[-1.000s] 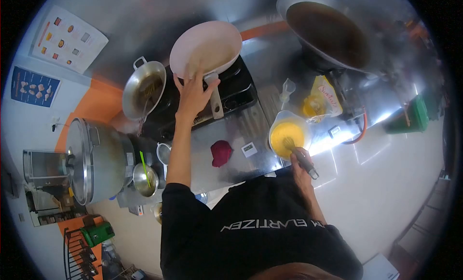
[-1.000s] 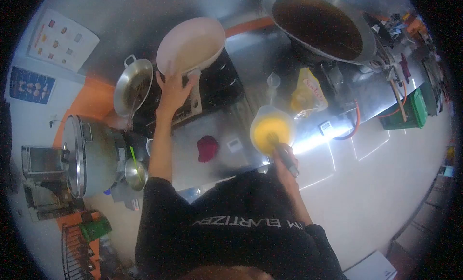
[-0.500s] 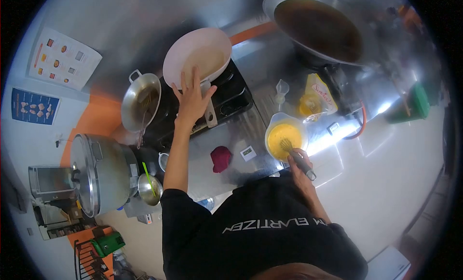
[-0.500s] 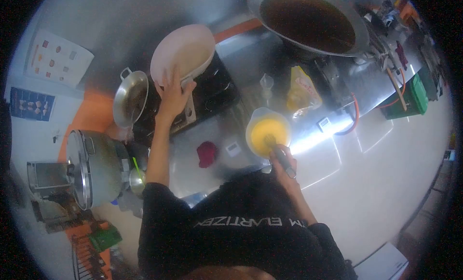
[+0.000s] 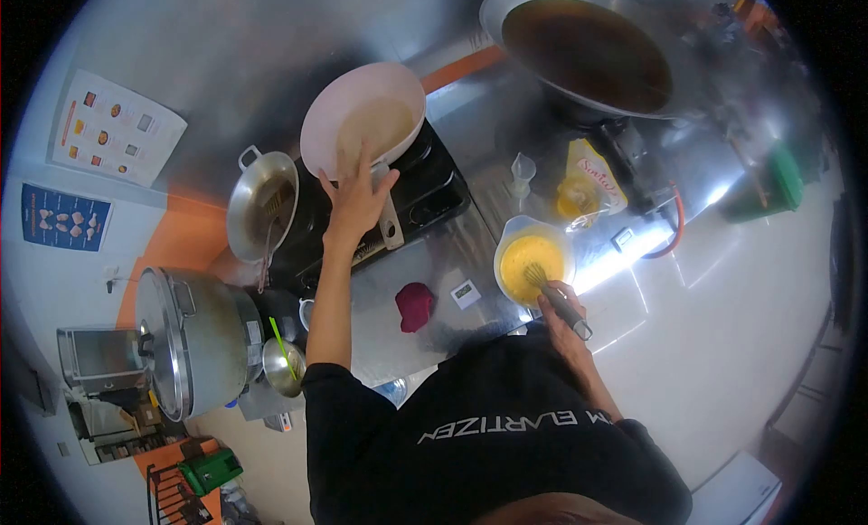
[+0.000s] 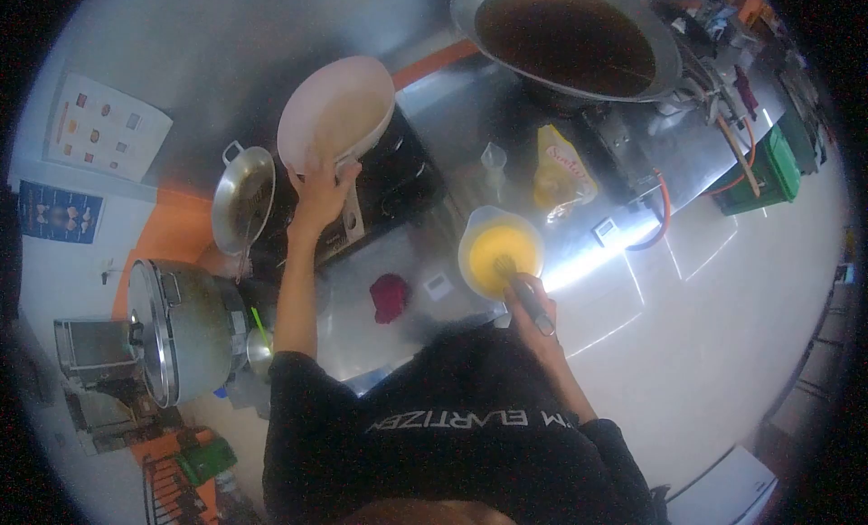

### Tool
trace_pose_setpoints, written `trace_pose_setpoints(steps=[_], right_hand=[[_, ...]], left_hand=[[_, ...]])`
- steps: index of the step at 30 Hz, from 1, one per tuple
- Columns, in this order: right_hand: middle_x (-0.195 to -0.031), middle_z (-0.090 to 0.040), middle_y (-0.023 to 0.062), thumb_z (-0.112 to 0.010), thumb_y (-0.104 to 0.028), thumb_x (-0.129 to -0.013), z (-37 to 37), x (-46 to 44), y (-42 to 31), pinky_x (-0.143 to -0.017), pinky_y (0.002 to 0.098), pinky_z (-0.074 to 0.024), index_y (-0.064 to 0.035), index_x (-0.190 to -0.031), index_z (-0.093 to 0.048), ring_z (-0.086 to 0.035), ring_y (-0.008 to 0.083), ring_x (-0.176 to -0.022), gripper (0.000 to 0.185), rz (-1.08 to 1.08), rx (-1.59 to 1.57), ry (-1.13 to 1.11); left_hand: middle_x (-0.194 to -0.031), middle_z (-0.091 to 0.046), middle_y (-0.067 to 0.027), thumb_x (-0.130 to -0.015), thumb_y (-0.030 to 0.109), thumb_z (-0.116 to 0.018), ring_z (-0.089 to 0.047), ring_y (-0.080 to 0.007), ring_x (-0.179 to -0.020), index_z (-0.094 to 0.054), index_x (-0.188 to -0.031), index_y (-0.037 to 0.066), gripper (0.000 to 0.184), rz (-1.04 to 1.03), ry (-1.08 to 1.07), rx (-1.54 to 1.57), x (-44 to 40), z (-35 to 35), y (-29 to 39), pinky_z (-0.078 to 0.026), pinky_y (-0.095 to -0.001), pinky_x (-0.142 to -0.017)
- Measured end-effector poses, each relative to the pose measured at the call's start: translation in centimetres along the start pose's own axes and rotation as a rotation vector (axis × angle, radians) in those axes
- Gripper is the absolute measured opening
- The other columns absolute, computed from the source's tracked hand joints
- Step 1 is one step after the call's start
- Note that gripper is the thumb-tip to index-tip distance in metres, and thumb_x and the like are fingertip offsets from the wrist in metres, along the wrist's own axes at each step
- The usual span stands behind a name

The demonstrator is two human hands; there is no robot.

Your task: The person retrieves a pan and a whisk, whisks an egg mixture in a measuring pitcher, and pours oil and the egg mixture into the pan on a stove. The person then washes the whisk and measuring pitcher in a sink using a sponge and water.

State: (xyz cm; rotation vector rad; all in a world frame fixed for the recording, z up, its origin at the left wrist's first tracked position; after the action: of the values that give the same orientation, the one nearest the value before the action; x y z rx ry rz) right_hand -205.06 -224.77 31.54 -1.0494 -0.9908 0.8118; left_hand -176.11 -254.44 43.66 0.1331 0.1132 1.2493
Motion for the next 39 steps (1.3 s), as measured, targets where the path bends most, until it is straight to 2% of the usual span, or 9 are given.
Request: trace_pose_setpoints(steps=[4, 10, 16, 22, 28, 31, 34, 37, 39], right_hand=[[-0.087, -0.068, 0.0077, -0.067, -0.027, -0.095, 0.1, 0.0, -0.3, -0.065, 0.0275, -0.0483, -0.0038, -0.120, -0.059, -0.059, 0.0122, -0.072, 0.036, 0.010, 0.006, 0.004], [-0.084, -0.068, 0.0085, -0.067, -0.020, -0.093, 0.0, 0.1, -0.8, -0.065, 0.0280, -0.0491, -0.0047, -0.119, -0.058, -0.061, 0.0120, -0.072, 0.031, 0.039, 0.013, 0.008], [-0.083, -0.069, 0.0100, -0.066, -0.017, -0.094, 0.0, 0.0, -0.8, -0.067, 0.0287, -0.0501, -0.0050, -0.119, -0.057, -0.064, 0.0132, -0.075, 0.029, 0.040, 0.014, -0.002], [-0.080, -0.067, 0.0092, -0.064, -0.020, -0.095, 0.0, 0.1, -1.0, -0.065, 0.0290, -0.0497, -0.0045, -0.119, -0.057, -0.063, 0.0129, -0.073, 0.029, 0.050, 0.044, -0.012], [-0.077, -0.065, 0.0071, -0.065, -0.020, -0.095, 0.0, 0.1, -1.1, -0.064, 0.0283, -0.0485, -0.0044, -0.119, -0.057, -0.060, 0.0111, -0.070, 0.030, 0.057, 0.037, -0.009], [-0.077, -0.066, 0.0068, -0.065, -0.020, -0.095, 0.0, 0.1, -1.1, -0.064, 0.0277, -0.0481, -0.0042, -0.119, -0.057, -0.060, 0.0104, -0.071, 0.030, 0.040, 0.019, -0.013], [-0.078, -0.066, 0.0067, -0.065, -0.018, -0.094, 0.0, 0.1, -1.0, -0.064, 0.0275, -0.0480, -0.0046, -0.119, -0.057, -0.060, 0.0101, -0.071, 0.030, 0.042, 0.013, -0.001], [-0.080, -0.067, 0.0074, -0.067, -0.021, -0.094, 0.1, 0.0, -0.4, -0.064, 0.0281, -0.0484, -0.0054, -0.119, -0.058, -0.060, 0.0118, -0.070, 0.031, 0.283, 0.167, 0.032], [-0.082, -0.067, 0.0079, -0.068, -0.023, -0.093, 0.0, -0.3, -0.4, -0.064, 0.0285, -0.0488, -0.0057, -0.119, -0.059, -0.060, 0.0128, -0.070, 0.032, 0.278, 0.177, 0.035]], left_hand=[[-0.158, -0.030, -0.0144, -0.097, 0.058, -0.044, -0.015, -0.0363, -0.149, -0.016, -0.156, 0.009, 0.082, 0.029, -0.105, -0.028, 0.4, -1.2, 0.0, 0.003, -0.0673, -0.113], [-0.148, -0.046, -0.0168, -0.097, 0.061, -0.039, -0.019, -0.0380, -0.148, -0.017, -0.156, 0.008, 0.082, -0.098, 0.307, -0.050, 0.3, 0.1, -0.6, 0.004, -0.0676, -0.113], [-0.156, -0.033, -0.0159, -0.098, 0.061, -0.038, -0.017, -0.0366, -0.149, -0.019, -0.156, 0.008, 0.081, 0.016, -0.106, -0.027, 0.2, -1.5, -0.6, 0.002, -0.0669, -0.113], [-0.160, -0.024, -0.0151, -0.097, 0.064, -0.033, -0.007, -0.0420, -0.149, -0.027, -0.154, 0.008, 0.080, 0.024, 0.133, -0.133, -0.4, -1.4, -1.8, 0.003, -0.0676, -0.113], [-0.162, -0.016, -0.0153, -0.097, 0.066, -0.029, 0.001, -0.0454, -0.149, -0.038, -0.150, 0.008, 0.079, 0.130, -0.098, -0.174, -0.4, -1.4, -2.1, 0.003, -0.0701, -0.111], [-0.163, -0.013, -0.0139, -0.097, 0.066, -0.029, 0.000, -0.0451, -0.149, -0.037, -0.150, 0.008, 0.080, 0.127, -0.009, -0.125, -0.2, -0.6, -1.9, 0.002, -0.0688, -0.112], [-0.158, -0.023, -0.0200, -0.097, 0.060, -0.042, -0.014, -0.0470, -0.145, -0.034, -0.150, 0.006, 0.076, 0.147, 0.115, -0.039, 0.3, -0.1, -2.0, -0.005, -0.0700, -0.111], [-0.142, -0.039, -0.0220, -0.095, 0.049, -0.058, -0.030, -0.0429, -0.137, -0.031, -0.149, 0.002, 0.076, 0.305, 0.385, 0.519, 3.6, -0.4, -4.2, -0.016, -0.0610, -0.114], [-0.126, -0.044, -0.0183, -0.094, 0.039, -0.065, -0.041, -0.0370, -0.126, -0.032, -0.145, -0.001, 0.072, 0.555, 0.420, 0.986, 6.5, -4.9, -5.4, -0.036, -0.0474, -0.108]])
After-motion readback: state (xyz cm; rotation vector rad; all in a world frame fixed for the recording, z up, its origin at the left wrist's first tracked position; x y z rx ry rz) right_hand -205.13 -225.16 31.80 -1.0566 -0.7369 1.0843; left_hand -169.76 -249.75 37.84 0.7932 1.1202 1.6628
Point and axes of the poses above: each hand's wrist, its own x-axis away from the middle knuckle, its own z-axis out of the back of the hand, y = z × x, the point moved 9 cm from there along -x, towards the middle knuckle
